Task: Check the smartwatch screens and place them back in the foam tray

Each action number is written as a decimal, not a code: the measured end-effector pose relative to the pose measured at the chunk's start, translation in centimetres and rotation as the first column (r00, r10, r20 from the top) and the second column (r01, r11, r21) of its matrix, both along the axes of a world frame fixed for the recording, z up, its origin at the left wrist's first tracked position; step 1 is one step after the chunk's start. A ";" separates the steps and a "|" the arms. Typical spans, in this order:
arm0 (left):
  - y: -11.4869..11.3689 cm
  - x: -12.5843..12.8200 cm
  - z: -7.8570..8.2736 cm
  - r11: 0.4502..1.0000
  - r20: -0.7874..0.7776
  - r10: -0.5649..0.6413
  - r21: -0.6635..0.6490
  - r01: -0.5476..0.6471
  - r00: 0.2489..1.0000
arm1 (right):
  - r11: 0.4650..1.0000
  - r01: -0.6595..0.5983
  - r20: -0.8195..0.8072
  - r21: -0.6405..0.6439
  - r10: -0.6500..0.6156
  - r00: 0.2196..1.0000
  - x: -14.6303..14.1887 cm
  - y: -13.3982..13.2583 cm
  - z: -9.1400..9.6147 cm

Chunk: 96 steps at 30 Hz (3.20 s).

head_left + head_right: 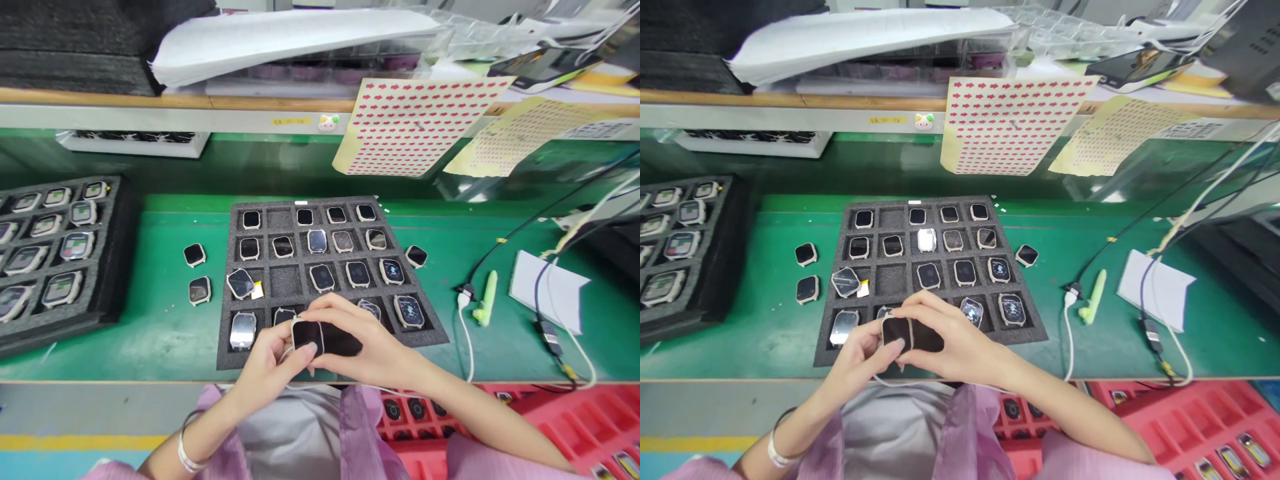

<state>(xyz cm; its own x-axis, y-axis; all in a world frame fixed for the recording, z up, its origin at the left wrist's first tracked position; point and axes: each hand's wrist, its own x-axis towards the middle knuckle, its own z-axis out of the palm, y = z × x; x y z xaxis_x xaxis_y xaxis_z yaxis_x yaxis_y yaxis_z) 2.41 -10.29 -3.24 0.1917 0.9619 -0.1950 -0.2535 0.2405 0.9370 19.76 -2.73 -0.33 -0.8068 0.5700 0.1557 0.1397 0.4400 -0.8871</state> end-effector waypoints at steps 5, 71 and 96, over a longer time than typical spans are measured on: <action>-0.3 -0.5 -0.5 0.999 0.098 -0.008 -0.045 0.012 0.995 | 0.958 -0.052 -0.236 -0.282 -0.017 0.972 -0.5 -0.3 -1.3; -0.4 -4.9 -1.6 0.971 0.167 0.239 -0.024 -0.239 0.957 | 0.568 -0.536 0.682 0.625 -0.062 0.729 -6.8 1.7 0.7; -0.2 -3.9 -1.0 0.994 -0.047 0.111 0.001 -0.111 0.993 | 0.639 -0.358 0.456 0.681 0.011 0.890 -6.4 1.8 2.3</action>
